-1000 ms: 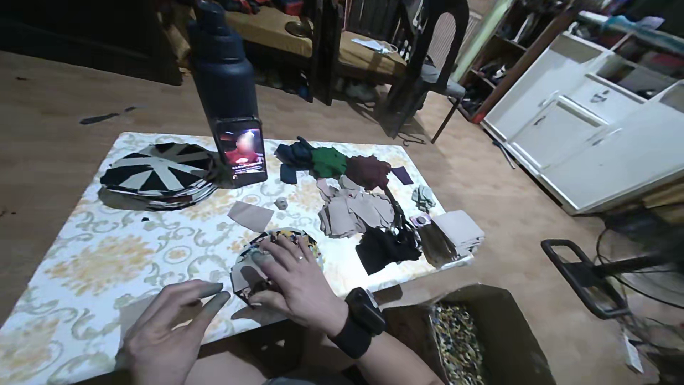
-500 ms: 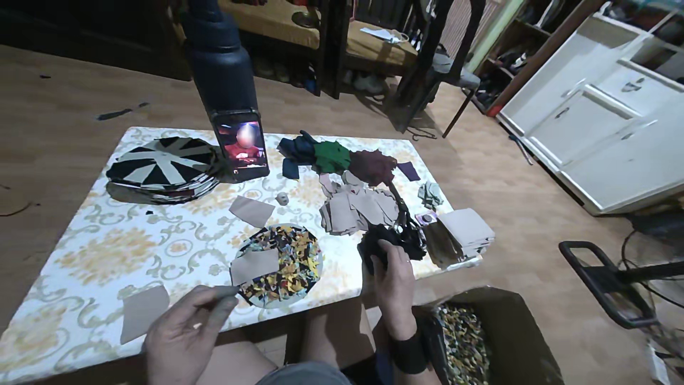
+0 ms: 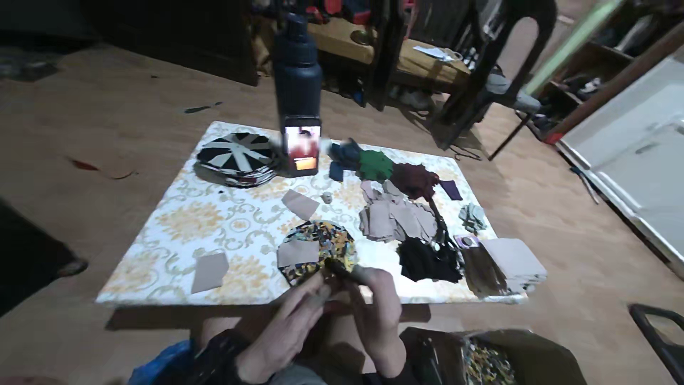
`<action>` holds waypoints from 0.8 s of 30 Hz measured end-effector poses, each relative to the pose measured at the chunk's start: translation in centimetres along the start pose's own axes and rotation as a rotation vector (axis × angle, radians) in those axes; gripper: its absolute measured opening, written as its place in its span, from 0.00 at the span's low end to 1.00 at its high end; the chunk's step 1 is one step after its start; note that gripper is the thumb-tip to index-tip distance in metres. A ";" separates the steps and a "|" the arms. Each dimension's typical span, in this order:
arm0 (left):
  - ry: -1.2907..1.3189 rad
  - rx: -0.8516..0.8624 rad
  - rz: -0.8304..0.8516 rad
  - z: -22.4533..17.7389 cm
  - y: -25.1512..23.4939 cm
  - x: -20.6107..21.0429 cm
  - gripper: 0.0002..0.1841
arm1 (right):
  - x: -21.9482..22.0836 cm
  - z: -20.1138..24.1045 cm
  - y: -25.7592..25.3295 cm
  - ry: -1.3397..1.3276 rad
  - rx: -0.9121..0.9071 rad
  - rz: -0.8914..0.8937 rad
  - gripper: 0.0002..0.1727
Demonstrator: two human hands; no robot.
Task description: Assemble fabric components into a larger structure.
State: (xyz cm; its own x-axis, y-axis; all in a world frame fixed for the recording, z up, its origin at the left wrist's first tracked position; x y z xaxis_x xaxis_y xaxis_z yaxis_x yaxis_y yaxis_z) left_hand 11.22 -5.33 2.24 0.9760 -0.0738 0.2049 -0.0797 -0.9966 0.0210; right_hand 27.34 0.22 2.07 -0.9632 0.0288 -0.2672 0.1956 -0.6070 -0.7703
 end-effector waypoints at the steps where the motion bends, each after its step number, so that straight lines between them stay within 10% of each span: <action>1: 0.112 0.002 -0.053 -0.2 -0.2 0.4 0.25 | 1.1 0.5 0.2 -0.063 -0.013 0.049 0.13; 11: 0.218 0.068 -0.210 -0.7 -0.4 -0.6 0.21 | 2.9 0.8 0.1 -0.629 0.347 -0.025 0.41; 24: 0.095 0.177 -0.262 -0.5 -0.2 -1.1 0.14 | 5.1 1.9 1.5 -0.780 0.467 -0.035 0.38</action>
State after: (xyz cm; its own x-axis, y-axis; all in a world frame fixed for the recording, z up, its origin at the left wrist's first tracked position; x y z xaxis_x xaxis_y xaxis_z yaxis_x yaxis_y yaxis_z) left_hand 10.04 -5.00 2.47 0.9347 0.1815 0.3055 0.2163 -0.9727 -0.0841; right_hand 22.37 -2.07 0.64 -0.8516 -0.3898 0.3505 0.2333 -0.8806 -0.4124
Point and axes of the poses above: each hand's wrist, its own y-axis away from the middle knuckle, its own x-axis out of the palm, z = x × y, the point moved 1 cm from there along -y, towards the middle knuckle, and after that the axes turned 11 degrees about -y, right-handed, at the moved point
